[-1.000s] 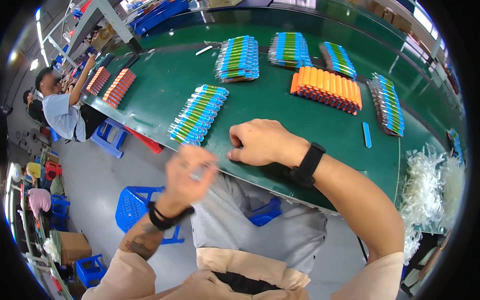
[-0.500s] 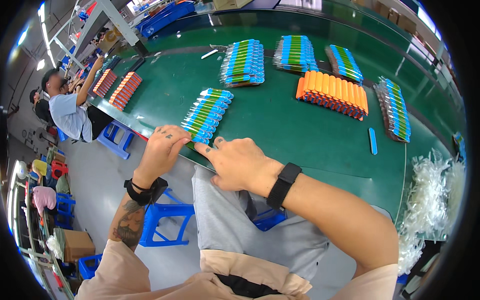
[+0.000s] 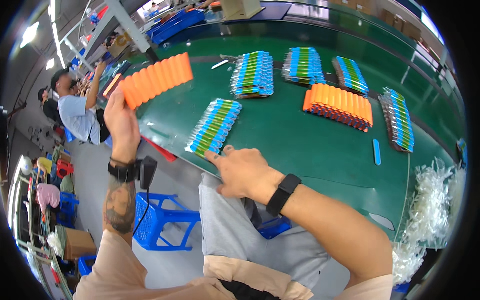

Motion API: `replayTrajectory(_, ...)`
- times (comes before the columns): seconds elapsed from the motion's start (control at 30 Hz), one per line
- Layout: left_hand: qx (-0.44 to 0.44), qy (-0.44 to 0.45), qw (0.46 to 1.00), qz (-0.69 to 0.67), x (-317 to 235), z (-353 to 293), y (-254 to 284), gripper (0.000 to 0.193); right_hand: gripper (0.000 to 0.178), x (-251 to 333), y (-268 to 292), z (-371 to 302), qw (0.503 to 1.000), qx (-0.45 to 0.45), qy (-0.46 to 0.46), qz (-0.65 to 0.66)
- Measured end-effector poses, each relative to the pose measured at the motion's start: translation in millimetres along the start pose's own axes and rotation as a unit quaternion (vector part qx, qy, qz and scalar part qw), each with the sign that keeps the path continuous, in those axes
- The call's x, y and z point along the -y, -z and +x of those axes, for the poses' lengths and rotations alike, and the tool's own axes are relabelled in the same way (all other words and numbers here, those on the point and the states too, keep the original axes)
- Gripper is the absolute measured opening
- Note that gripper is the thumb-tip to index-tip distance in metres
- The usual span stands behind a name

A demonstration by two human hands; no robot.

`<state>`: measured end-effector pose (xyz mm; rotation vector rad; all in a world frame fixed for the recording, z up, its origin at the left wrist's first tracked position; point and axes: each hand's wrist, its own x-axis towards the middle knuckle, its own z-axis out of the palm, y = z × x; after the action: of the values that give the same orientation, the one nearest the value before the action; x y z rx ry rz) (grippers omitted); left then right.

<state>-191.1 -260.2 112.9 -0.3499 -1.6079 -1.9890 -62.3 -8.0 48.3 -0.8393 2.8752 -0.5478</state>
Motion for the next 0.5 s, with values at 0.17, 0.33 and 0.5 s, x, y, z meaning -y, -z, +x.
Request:
replayTrajectory(0.17,0.034,-0.039,0.99,0.129,-19.8,-78.6,-3.3,0.03,0.064,11.1,17.0,-10.3,0.972,-0.147,0.014,0.18)
replayTrajectory(0.33,0.192,-0.122,0.959,0.169,-37.9,-168.1,-24.5,0.021,0.061,35.8,20.1,-37.4,0.935,-0.238,0.051,0.258)
replayTrajectory(0.5,0.231,-0.118,0.962,0.084,-38.9,-188.5,-38.0,0.016,0.049,42.7,22.7,-43.7,0.891,-0.262,0.021,0.369)
